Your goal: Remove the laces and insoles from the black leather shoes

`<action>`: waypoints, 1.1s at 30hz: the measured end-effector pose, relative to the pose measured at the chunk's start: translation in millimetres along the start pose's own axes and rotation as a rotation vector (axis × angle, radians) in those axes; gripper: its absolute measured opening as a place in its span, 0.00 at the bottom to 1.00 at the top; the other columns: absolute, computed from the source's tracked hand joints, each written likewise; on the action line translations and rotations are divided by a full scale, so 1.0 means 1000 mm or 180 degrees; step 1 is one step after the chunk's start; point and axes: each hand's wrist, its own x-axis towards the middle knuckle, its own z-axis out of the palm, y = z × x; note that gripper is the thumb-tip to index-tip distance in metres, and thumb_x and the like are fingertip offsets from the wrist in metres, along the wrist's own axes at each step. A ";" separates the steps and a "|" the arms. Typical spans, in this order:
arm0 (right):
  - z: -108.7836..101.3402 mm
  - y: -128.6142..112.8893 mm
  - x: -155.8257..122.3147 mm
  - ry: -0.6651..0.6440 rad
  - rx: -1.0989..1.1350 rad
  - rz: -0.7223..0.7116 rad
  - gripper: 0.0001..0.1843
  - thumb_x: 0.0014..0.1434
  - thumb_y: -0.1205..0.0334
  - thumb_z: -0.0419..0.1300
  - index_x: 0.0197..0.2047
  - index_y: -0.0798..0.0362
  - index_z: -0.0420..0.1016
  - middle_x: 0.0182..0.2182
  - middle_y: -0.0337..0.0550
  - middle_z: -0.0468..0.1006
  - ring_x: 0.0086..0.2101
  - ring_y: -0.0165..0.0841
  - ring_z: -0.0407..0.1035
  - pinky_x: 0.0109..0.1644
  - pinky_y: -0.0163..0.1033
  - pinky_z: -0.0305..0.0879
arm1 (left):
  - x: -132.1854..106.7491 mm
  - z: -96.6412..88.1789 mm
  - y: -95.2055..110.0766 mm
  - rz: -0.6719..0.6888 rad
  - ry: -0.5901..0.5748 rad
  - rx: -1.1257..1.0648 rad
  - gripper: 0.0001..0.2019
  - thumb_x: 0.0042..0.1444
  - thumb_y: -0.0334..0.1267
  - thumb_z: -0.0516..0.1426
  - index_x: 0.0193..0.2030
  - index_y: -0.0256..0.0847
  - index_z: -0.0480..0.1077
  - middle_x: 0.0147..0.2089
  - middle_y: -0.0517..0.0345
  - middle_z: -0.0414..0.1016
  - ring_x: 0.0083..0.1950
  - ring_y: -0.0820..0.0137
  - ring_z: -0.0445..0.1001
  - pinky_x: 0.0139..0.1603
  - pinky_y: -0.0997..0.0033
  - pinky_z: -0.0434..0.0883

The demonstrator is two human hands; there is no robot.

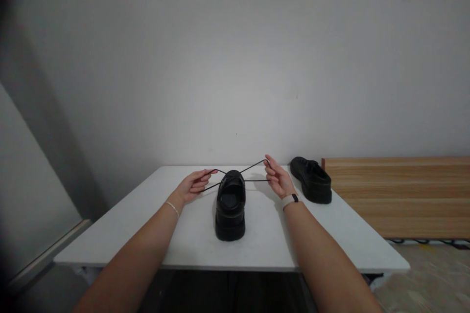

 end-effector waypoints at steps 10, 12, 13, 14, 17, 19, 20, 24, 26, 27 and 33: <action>0.002 0.001 -0.004 0.0018 -0.0394 -0.0030 0.13 0.55 0.65 0.61 0.44 0.44 0.77 0.35 0.38 0.79 0.24 0.24 0.62 0.17 0.23 0.59 | -0.007 -0.004 0.005 0.0944 0.0066 -0.0614 0.14 0.64 0.27 0.49 0.52 0.31 0.72 0.27 0.64 0.58 0.19 0.84 0.54 0.10 0.95 0.52; 0.005 0.004 -0.004 0.0009 -0.0562 0.0147 0.10 0.56 0.61 0.62 0.42 0.47 0.77 0.28 0.37 0.77 0.23 0.25 0.62 0.20 0.26 0.62 | -0.007 -0.006 0.004 0.1032 0.0096 -0.0613 0.12 0.62 0.27 0.52 0.49 0.33 0.73 0.26 0.64 0.59 0.20 0.83 0.54 0.10 0.94 0.51; 0.006 0.006 -0.004 -0.0004 -0.0665 0.0249 0.10 0.56 0.59 0.62 0.42 0.48 0.77 0.25 0.37 0.75 0.23 0.25 0.62 0.21 0.27 0.62 | -0.007 -0.007 0.003 0.1071 0.0106 -0.0596 0.12 0.61 0.26 0.52 0.49 0.34 0.73 0.27 0.63 0.59 0.20 0.82 0.55 0.09 0.94 0.50; 0.009 0.009 -0.003 -0.0023 -0.0781 0.0353 0.11 0.56 0.58 0.62 0.43 0.49 0.78 0.23 0.36 0.73 0.22 0.25 0.61 0.21 0.28 0.62 | -0.007 -0.008 0.003 0.1113 0.0114 -0.0570 0.13 0.60 0.27 0.53 0.50 0.35 0.73 0.27 0.62 0.61 0.21 0.81 0.55 0.09 0.94 0.48; 0.016 0.022 -0.001 -0.0110 -0.1164 0.0606 0.16 0.55 0.56 0.64 0.46 0.53 0.77 0.22 0.36 0.71 0.21 0.25 0.60 0.21 0.30 0.61 | -0.010 -0.008 0.004 0.1273 0.0145 -0.0441 0.17 0.56 0.28 0.57 0.53 0.40 0.72 0.31 0.60 0.67 0.23 0.80 0.58 0.09 0.93 0.45; 0.021 0.032 -0.001 -0.0155 -0.1429 0.0681 0.19 0.52 0.57 0.66 0.47 0.53 0.77 0.23 0.36 0.71 0.21 0.25 0.61 0.22 0.31 0.60 | -0.010 -0.005 0.004 0.1301 0.0165 -0.0279 0.22 0.53 0.28 0.61 0.55 0.45 0.70 0.35 0.59 0.71 0.26 0.80 0.62 0.12 0.93 0.50; 0.023 0.036 -0.001 -0.0158 -0.1562 0.0686 0.20 0.50 0.57 0.68 0.46 0.53 0.77 0.23 0.36 0.72 0.22 0.26 0.62 0.22 0.31 0.60 | -0.010 -0.003 0.004 0.1259 0.0167 -0.0166 0.24 0.50 0.29 0.63 0.55 0.46 0.70 0.37 0.59 0.72 0.28 0.80 0.64 0.15 0.92 0.55; 0.030 0.052 -0.003 -0.0119 -0.2059 0.0599 0.20 0.46 0.55 0.71 0.42 0.53 0.78 0.26 0.39 0.74 0.25 0.28 0.65 0.22 0.32 0.59 | -0.002 0.006 -0.002 0.0879 0.0150 0.0456 0.21 0.47 0.36 0.67 0.49 0.41 0.72 0.35 0.58 0.71 0.31 0.75 0.68 0.25 0.81 0.67; 0.031 0.055 -0.003 -0.0133 -0.2257 0.0514 0.21 0.47 0.51 0.70 0.41 0.54 0.78 0.29 0.42 0.76 0.27 0.29 0.66 0.23 0.33 0.61 | 0.004 0.007 -0.008 0.0748 0.0209 0.0810 0.18 0.48 0.37 0.66 0.47 0.38 0.72 0.31 0.59 0.70 0.28 0.76 0.66 0.24 0.80 0.64; 0.031 0.056 -0.003 -0.0143 -0.2341 0.0459 0.21 0.47 0.50 0.70 0.40 0.54 0.79 0.30 0.43 0.76 0.28 0.30 0.67 0.24 0.33 0.61 | 0.007 0.007 -0.012 0.0719 0.0275 0.0984 0.17 0.48 0.36 0.65 0.46 0.38 0.72 0.29 0.61 0.69 0.26 0.77 0.64 0.23 0.80 0.62; 0.031 0.057 0.000 -0.0136 -0.2672 0.0086 0.18 0.49 0.48 0.68 0.36 0.55 0.78 0.29 0.43 0.76 0.28 0.31 0.67 0.27 0.35 0.63 | 0.022 -0.007 -0.027 0.0884 0.0828 0.1872 0.17 0.44 0.31 0.65 0.44 0.36 0.72 0.19 0.73 0.57 0.19 0.81 0.52 0.19 0.81 0.47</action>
